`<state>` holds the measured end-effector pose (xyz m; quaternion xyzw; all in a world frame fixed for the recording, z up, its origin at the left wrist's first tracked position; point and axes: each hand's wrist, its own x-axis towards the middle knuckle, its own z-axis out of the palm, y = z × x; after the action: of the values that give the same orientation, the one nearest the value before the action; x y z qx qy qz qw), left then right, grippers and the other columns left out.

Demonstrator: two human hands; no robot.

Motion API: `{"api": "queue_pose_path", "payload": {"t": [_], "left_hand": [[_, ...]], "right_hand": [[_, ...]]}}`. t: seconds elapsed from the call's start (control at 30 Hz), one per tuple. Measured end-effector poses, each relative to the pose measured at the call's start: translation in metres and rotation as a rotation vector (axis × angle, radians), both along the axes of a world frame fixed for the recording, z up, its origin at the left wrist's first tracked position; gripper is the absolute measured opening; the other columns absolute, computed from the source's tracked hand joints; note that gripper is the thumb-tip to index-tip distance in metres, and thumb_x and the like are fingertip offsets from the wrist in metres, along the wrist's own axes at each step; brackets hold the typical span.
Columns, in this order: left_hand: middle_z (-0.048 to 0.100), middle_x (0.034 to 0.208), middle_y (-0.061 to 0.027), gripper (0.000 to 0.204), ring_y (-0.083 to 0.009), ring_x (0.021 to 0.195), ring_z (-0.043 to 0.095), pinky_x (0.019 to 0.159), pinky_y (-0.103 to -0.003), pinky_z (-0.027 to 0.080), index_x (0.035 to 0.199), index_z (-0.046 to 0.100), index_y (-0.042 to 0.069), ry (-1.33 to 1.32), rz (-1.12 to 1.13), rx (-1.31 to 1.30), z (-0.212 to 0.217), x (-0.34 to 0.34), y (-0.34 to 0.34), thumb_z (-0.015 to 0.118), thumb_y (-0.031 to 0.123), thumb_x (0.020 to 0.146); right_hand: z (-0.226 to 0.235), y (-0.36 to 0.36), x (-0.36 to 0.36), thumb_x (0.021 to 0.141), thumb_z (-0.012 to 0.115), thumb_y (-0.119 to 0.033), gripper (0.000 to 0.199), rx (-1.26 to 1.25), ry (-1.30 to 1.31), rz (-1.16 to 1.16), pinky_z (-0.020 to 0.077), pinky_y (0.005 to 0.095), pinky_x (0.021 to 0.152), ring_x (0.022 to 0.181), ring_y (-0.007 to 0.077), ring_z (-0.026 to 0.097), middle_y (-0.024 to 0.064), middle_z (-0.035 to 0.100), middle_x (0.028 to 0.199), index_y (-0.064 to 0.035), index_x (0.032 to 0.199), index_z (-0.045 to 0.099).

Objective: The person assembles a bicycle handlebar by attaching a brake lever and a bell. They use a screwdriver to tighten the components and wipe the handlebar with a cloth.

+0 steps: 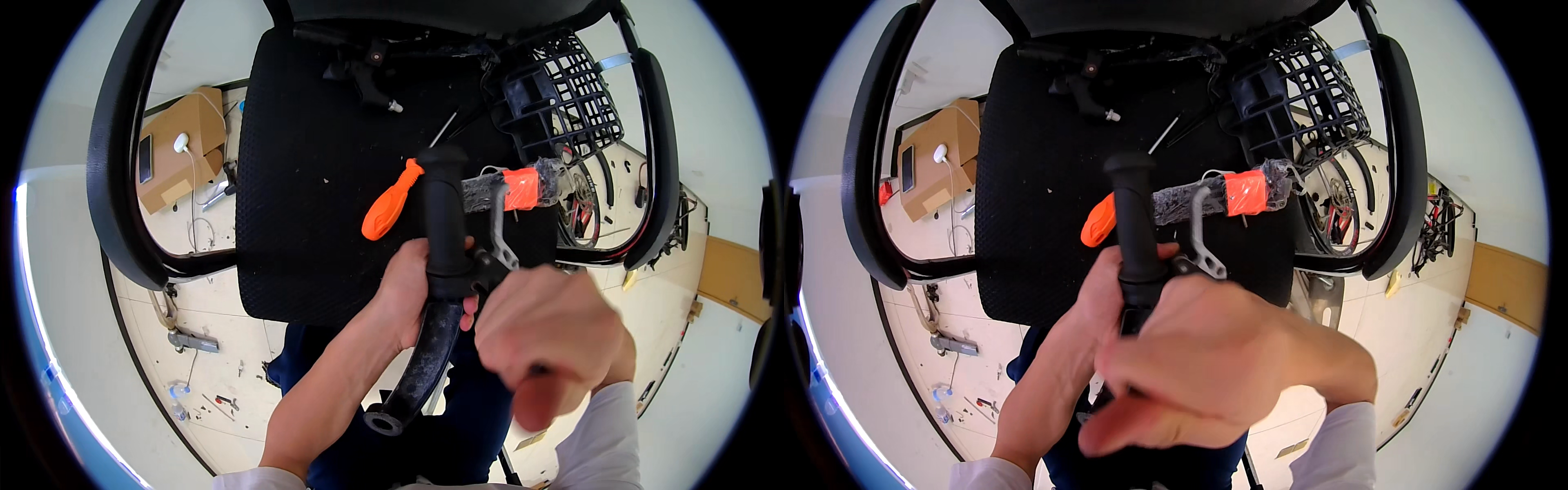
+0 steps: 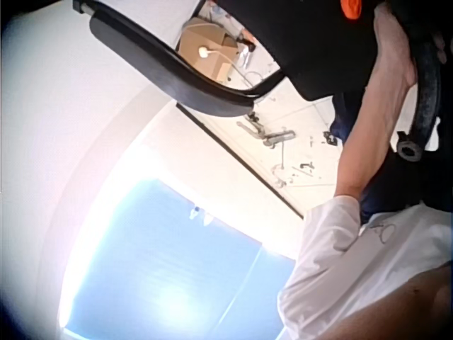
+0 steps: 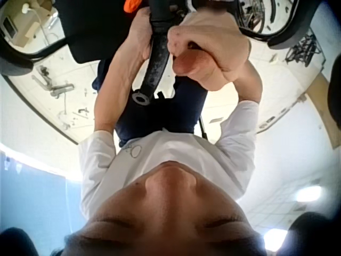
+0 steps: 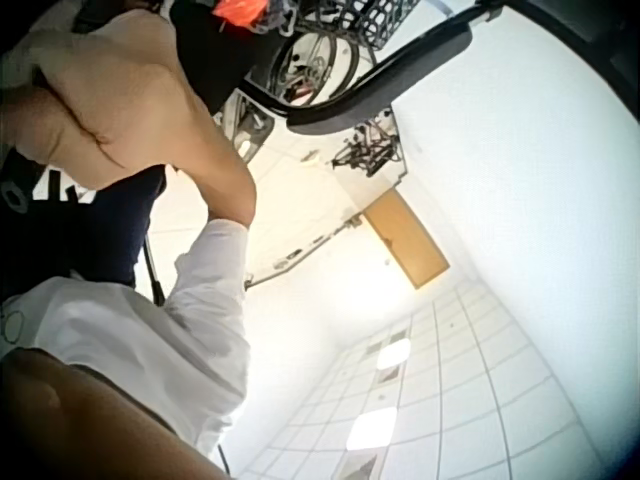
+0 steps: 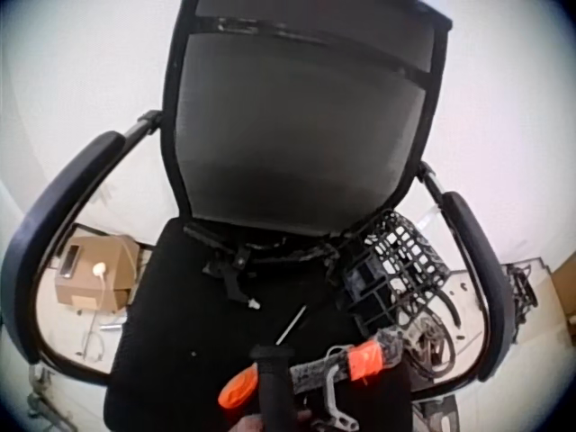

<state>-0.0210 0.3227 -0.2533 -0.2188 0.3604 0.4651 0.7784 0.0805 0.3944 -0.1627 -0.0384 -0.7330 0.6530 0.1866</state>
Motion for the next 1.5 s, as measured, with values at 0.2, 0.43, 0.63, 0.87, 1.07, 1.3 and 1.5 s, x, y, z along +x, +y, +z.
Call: {"api": "queue_pose_path", "payload": {"t": [0.2, 0.43, 0.63, 0.87, 1.07, 1.3, 1.5], "left_hand": [[0.055, 0.066, -0.0143, 0.026, -0.0251, 0.047, 0.057, 0.039, -0.038, 0.047, 0.100, 0.054, -0.001, 0.099, -0.197, 0.139, 0.004, 0.002, 0.002, 0.046, 0.024, 0.097], [0.061, 0.084, -0.0137, 0.029, -0.0237, 0.058, 0.061, 0.053, -0.037, 0.053, 0.102, 0.052, 0.003, 0.313, 0.386, 0.231, -0.004, -0.010, 0.008, 0.036, 0.027, 0.098], [0.058, 0.097, -0.0103, 0.024, -0.0193, 0.077, 0.063, 0.066, -0.035, 0.056, 0.110, 0.046, 0.003, 0.611, 0.557, 0.493, -0.002, -0.006, 0.008, 0.036, 0.022, 0.101], [0.046, 0.081, 0.0009, 0.027, -0.0039, 0.070, 0.045, 0.063, -0.021, 0.045, 0.104, 0.050, 0.002, 0.957, 0.290, 0.494, 0.000, -0.007, -0.006, 0.038, 0.027, 0.103], [0.044, 0.078, 0.0026, 0.031, -0.0028, 0.070, 0.045, 0.061, -0.021, 0.047, 0.104, 0.052, 0.001, 0.947, 0.317, 0.474, -0.002, -0.005, -0.006, 0.038, 0.028, 0.104], [0.052, 0.076, -0.0051, 0.032, -0.0088, 0.065, 0.052, 0.063, -0.026, 0.053, 0.105, 0.053, -0.003, 1.021, -0.016, 0.512, -0.003, -0.022, -0.004, 0.039, 0.026, 0.104], [0.053, 0.072, -0.0045, 0.032, -0.0109, 0.057, 0.054, 0.052, -0.026, 0.048, 0.102, 0.053, -0.003, 1.208, -0.019, 0.515, -0.005, -0.019, -0.002, 0.041, 0.026, 0.104]], "right_hand": [[0.017, 0.009, 0.006, 0.087, 0.073, -0.034, 0.049, 0.206, -0.071, 0.542, 0.0296, 0.0317, 0.039, 0.041, 0.0196, 0.042, 0.0011, 0.038, 0.053, -0.0087, 0.060, 0.042], [-0.041, -0.010, 0.012, 0.098, 0.051, -0.043, 0.045, -0.238, 0.293, -0.536, 0.0301, 0.0332, 0.057, 0.055, 0.0172, 0.032, -0.0008, 0.027, 0.060, -0.0123, 0.071, 0.031], [-0.056, 0.005, 0.010, 0.098, 0.037, -0.023, 0.033, -1.258, 0.758, -0.827, 0.0256, 0.0312, 0.060, 0.056, 0.0133, 0.022, -0.0014, 0.022, 0.062, -0.0142, 0.068, 0.026], [-0.099, 0.013, 0.034, 0.083, 0.045, -0.019, 0.030, -1.379, 0.948, -0.564, 0.0186, 0.0310, 0.054, 0.052, 0.0125, 0.015, -0.0033, 0.016, 0.057, -0.0159, 0.064, 0.023], [-0.100, 0.015, 0.037, 0.070, 0.046, -0.015, 0.027, -1.276, 0.893, -0.488, 0.0169, 0.0309, 0.053, 0.050, 0.0120, 0.014, -0.0027, 0.015, 0.054, -0.0160, 0.062, 0.020], [-0.104, 0.025, 0.052, 0.069, 0.046, -0.015, 0.026, -1.229, 0.862, -0.448, 0.0162, 0.0308, 0.053, 0.050, 0.0122, 0.014, -0.0026, 0.015, 0.053, -0.0162, 0.061, 0.020], [-0.111, 0.028, 0.053, 0.070, 0.045, -0.016, 0.026, -1.286, 0.899, -0.377, 0.0166, 0.0310, 0.052, 0.050, 0.0124, 0.014, -0.0023, 0.015, 0.054, -0.0160, 0.062, 0.020]]}}
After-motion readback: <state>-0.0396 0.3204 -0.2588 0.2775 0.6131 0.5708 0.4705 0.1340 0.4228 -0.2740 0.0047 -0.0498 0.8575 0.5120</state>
